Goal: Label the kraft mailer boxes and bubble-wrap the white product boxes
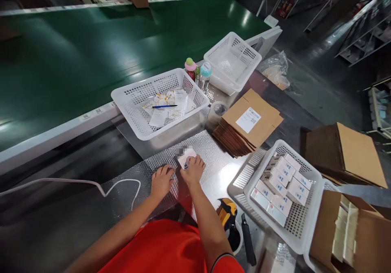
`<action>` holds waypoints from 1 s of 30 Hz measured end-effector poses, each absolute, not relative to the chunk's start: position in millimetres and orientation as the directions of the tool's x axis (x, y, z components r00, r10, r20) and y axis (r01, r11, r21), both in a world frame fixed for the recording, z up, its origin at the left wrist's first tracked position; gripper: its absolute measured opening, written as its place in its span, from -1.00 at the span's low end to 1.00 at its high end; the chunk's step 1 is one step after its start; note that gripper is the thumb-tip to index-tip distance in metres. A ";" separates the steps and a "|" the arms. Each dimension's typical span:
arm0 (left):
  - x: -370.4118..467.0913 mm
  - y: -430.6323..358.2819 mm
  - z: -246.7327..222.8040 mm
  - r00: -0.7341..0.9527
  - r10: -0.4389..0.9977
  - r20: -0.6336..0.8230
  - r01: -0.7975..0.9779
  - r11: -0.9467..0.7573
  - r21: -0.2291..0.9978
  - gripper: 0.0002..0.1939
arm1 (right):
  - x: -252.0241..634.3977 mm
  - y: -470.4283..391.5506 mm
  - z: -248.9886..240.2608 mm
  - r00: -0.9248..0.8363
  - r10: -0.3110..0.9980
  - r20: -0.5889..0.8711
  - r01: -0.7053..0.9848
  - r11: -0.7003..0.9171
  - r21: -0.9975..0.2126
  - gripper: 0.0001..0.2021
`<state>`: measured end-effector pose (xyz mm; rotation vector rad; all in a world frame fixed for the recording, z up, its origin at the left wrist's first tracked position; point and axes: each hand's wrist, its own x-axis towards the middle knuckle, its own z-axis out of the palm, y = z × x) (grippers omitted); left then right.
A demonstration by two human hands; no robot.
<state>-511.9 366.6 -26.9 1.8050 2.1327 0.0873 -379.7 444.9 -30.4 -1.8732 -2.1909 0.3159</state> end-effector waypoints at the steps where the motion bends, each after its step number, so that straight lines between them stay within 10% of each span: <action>1: -511.7 366.8 -26.9 -0.131 0.966 -0.223 0.946 0.189 0.264 -0.54 | -380.3 445.4 -30.4 -0.148 0.988 0.040 0.936 0.153 -0.317 -0.58; 11: -510.6 373.4 -27.3 -0.200 0.951 -0.236 0.865 0.285 0.413 -0.64 | -356.5 468.6 -24.3 -0.143 0.983 0.117 0.900 0.178 -0.398 -0.62; 15: -500.8 392.3 -34.5 -0.360 0.860 -0.361 0.331 0.480 0.812 -0.87 | -310.4 516.6 -18.1 0.054 0.998 0.028 0.941 -0.041 -0.337 -0.74; 20: -476.6 419.8 -43.7 -0.325 0.732 -0.599 -0.122 0.596 0.794 -0.83 | -280.2 557.4 -10.5 0.125 0.991 -0.050 0.955 -0.133 -0.263 -0.86; 30: -480.4 428.2 -58.1 -0.354 0.738 -0.575 -0.037 0.603 0.797 -0.81 | -336.7 482.4 11.1 -0.416 0.905 -0.090 0.827 0.335 -0.451 -0.89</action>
